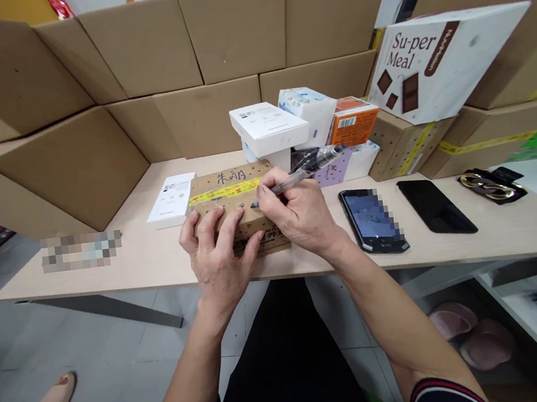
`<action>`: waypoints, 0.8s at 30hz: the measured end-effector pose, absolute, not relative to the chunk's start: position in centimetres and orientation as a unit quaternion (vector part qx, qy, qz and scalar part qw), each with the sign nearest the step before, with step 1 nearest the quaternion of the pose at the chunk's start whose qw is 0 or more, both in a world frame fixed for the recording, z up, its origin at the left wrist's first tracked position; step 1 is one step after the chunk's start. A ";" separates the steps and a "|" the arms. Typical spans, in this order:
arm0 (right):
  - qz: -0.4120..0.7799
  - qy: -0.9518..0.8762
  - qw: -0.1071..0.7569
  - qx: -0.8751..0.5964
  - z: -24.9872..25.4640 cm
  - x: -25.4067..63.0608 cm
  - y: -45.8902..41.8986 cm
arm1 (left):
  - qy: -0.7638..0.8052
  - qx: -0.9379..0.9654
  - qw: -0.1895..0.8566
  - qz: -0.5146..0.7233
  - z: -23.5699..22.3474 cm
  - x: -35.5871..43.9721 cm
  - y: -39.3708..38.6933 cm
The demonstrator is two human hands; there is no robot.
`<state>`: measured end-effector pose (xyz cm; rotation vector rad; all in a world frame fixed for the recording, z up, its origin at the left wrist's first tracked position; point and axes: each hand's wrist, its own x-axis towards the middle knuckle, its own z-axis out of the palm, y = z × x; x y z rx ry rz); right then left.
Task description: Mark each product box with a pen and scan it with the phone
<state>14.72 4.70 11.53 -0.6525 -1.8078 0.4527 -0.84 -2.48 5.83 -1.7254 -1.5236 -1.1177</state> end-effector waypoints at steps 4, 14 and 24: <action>0.181 -0.772 0.542 -0.278 11.7 14.7 4.7 | -0.567 -0.648 0.288 -0.419 5.9 -0.8 -2.5; 0.169 -0.787 0.523 -0.279 11.8 14.6 4.7 | -0.572 -0.644 0.274 -0.429 5.8 -0.7 -2.5; 0.168 -0.787 0.526 -0.276 11.8 14.7 4.7 | -0.570 -0.644 0.294 -0.418 5.9 -0.7 -2.5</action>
